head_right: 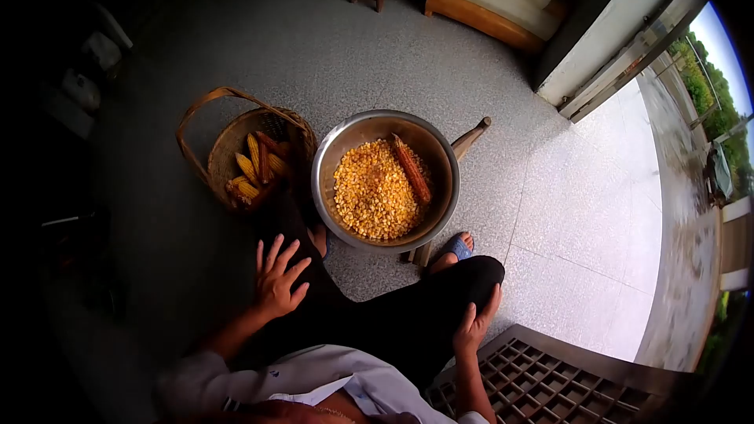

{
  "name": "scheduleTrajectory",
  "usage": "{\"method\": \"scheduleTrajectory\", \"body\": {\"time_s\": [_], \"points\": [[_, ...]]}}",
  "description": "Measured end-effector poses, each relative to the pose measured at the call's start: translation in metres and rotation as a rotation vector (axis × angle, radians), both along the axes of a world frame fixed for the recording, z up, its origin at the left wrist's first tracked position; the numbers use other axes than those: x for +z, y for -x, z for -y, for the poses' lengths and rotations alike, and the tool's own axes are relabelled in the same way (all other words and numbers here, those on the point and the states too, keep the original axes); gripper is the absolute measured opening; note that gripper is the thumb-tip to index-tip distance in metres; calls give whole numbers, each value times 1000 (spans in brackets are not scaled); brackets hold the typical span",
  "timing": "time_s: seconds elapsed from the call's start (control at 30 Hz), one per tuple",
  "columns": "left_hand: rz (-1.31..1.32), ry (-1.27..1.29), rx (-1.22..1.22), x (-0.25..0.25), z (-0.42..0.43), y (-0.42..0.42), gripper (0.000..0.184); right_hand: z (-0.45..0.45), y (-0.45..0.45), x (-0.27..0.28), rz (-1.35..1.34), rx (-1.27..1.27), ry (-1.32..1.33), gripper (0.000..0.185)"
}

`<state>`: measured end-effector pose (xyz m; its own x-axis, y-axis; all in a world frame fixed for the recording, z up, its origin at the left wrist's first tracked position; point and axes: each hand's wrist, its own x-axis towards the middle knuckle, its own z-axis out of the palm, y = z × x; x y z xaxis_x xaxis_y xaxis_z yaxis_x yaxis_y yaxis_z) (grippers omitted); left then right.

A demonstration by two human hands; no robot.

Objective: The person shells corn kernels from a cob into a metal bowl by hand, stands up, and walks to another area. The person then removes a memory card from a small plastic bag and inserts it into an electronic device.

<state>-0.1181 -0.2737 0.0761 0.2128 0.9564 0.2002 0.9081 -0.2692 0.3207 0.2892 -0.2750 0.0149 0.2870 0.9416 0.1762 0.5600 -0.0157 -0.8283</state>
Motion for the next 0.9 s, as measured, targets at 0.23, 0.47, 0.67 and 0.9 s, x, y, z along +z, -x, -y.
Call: {"method": "scheduleTrajectory", "body": {"time_s": [0.23, 0.47, 0.67, 0.9], "points": [[95, -27, -227, -14, 15, 6, 25, 20, 50, 50, 452, 45, 31, 60], [24, 5, -378, -10, 11, 30, 31, -65, -6, 39, 562, 340, -70, 19], [-31, 140, -415, -14, -32, 49, 42, -103, -28, 27, 653, 732, -88, 19], [21, 209, -590, -38, -68, 72, 41, -127, -46, 16, 500, 1134, 77, 28]]}}
